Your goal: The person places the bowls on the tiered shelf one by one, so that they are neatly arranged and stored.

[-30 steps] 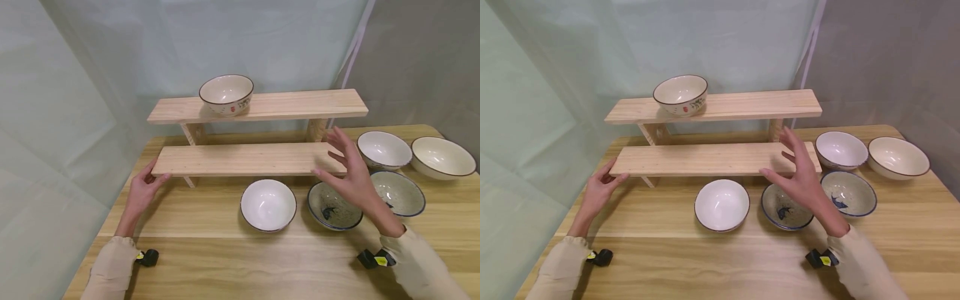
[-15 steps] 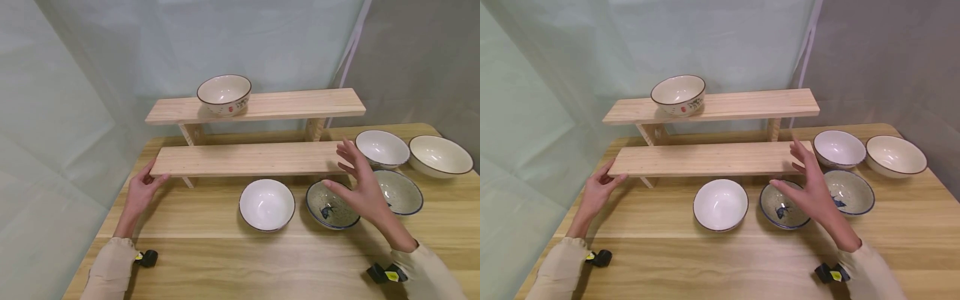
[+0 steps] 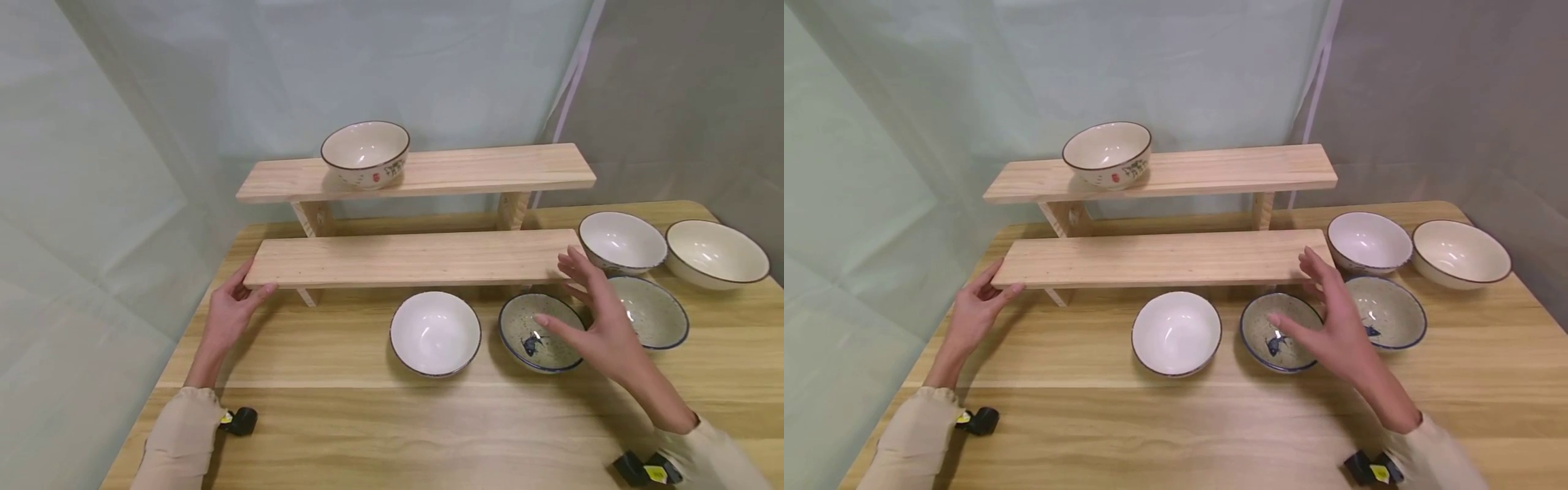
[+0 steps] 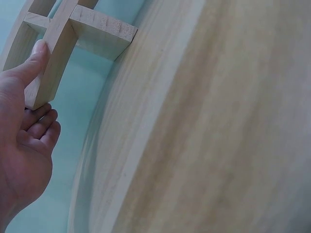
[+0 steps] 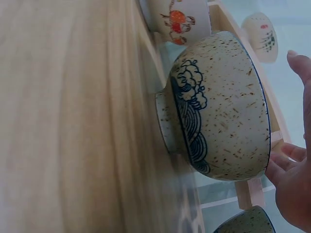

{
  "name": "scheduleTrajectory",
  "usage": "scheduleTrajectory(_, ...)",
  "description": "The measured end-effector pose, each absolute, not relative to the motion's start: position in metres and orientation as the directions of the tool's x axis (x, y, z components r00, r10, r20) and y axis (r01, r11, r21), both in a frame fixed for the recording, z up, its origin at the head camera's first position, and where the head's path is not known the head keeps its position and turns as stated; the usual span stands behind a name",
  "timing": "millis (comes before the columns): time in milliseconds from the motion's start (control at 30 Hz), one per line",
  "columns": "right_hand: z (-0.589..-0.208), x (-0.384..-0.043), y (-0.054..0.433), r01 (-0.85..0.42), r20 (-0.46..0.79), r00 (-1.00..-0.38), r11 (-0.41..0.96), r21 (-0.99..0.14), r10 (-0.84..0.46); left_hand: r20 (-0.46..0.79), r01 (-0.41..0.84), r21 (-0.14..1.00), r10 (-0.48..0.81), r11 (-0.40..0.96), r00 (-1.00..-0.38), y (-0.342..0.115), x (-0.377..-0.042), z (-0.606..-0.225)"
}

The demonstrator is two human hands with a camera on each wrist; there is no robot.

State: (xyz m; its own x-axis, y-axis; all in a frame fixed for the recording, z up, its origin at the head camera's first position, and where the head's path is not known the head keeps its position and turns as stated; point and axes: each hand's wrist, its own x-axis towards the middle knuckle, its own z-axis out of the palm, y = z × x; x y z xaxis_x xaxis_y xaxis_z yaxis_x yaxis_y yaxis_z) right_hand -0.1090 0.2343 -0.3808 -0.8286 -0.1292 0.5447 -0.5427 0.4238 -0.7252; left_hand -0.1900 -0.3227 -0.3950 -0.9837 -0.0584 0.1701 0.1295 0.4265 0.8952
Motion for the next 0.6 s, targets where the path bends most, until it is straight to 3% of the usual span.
scheduleTrajectory(600,-0.395,-0.089,0.243,-0.547,0.561,-0.817,0.492,-0.678,-0.135,0.175,0.133,0.894,-0.061,0.428,-0.983,-0.326,-0.192,-0.397)
